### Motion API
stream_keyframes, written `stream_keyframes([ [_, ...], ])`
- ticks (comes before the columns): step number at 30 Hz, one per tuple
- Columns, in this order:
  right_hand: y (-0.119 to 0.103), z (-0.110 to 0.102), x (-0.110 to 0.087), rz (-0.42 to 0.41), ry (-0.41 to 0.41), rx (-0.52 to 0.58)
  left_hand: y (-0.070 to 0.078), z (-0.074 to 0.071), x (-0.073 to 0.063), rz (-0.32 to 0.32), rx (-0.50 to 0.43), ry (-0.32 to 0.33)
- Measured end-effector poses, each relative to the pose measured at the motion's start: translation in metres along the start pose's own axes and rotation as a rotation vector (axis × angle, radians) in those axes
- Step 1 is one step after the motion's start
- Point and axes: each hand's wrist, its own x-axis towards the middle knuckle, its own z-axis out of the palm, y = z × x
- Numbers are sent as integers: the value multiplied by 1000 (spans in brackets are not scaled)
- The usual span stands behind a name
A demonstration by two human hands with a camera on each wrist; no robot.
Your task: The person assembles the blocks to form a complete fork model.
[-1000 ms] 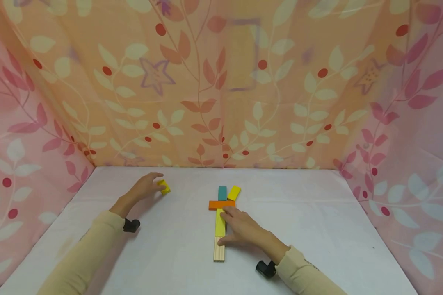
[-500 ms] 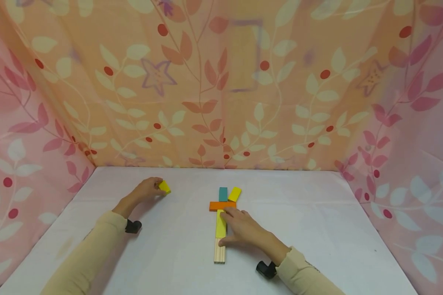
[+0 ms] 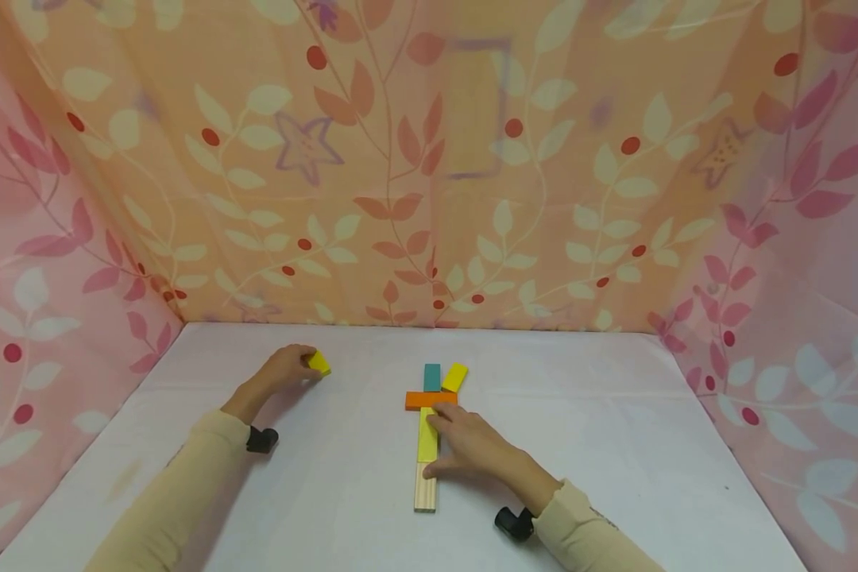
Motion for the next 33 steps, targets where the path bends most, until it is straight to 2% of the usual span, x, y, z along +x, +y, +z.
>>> stream_keyframes([
  [6, -2, -1, 0, -11, 12, -13, 2, 0, 0, -33, -23, -3],
  [18, -3, -1, 0, 19, 7, 4, 0, 0, 0, -50, -28, -4],
  [33, 1, 1, 0, 18, 12, 23, 2, 0, -1, -38, -8, -2],
])
